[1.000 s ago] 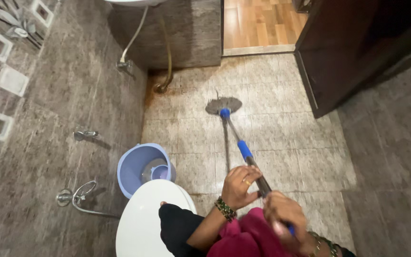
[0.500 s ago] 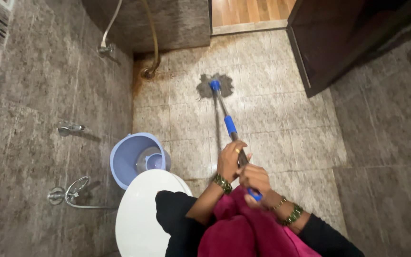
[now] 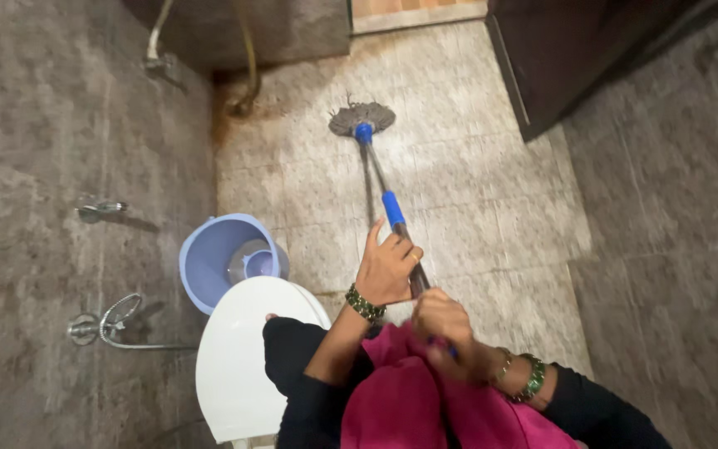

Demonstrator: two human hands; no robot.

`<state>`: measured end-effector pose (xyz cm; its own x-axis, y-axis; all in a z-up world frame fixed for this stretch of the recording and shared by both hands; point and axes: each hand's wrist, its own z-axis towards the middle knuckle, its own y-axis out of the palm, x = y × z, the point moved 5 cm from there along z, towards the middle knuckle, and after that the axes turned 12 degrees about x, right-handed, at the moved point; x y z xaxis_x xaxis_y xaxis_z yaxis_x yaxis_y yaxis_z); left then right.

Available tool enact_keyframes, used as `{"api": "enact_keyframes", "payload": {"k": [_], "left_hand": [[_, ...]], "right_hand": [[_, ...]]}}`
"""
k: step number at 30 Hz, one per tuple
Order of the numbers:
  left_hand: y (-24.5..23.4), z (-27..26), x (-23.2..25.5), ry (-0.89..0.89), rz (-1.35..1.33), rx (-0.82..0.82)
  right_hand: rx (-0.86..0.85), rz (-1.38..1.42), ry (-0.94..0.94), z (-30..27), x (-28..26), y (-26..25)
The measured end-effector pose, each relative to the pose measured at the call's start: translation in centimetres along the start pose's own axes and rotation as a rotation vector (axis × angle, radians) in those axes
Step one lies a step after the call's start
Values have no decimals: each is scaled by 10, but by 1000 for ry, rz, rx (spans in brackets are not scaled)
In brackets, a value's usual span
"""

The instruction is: The person mops the tiled floor of a bathroom using a long-handled mop, moving it around the toilet and sink area.

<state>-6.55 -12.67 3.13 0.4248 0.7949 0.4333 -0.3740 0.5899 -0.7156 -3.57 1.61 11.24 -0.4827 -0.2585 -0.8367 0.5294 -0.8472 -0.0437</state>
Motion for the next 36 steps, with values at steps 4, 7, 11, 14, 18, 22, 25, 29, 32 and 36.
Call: {"api": "enact_keyframes", "payload": {"k": [4,7,11,14,18,22,25,29,32,36], "left_hand": [[-18,-11,41,38,-186,170],[-22,-9,37,29,-258,257],[-19,4,17,2,-296,334],[7,2,-10,-229,-129,181],[52,-33,-50,-420,-87,-52],[93,-64,-57,-414,218,-428],[85,-59,-36,-327,298,-350],[40,-25,-2,-57,75,-152],[6,-5,30,12,-198,131],[-4,-8,62,88,-347,289]], "right_hand": [[-140,58,-279,16,-61,1],[-169,42,-357,14,-57,7],[38,48,-392,-6,-13,13],[207,-23,-199,-10,59,14],[133,-224,-131,-22,107,6],[63,-394,64,-62,130,15],[88,-381,145,-77,133,9],[154,-226,108,-56,78,-11],[222,131,-82,-25,-3,-15],[33,94,-191,4,-51,-21]]}}
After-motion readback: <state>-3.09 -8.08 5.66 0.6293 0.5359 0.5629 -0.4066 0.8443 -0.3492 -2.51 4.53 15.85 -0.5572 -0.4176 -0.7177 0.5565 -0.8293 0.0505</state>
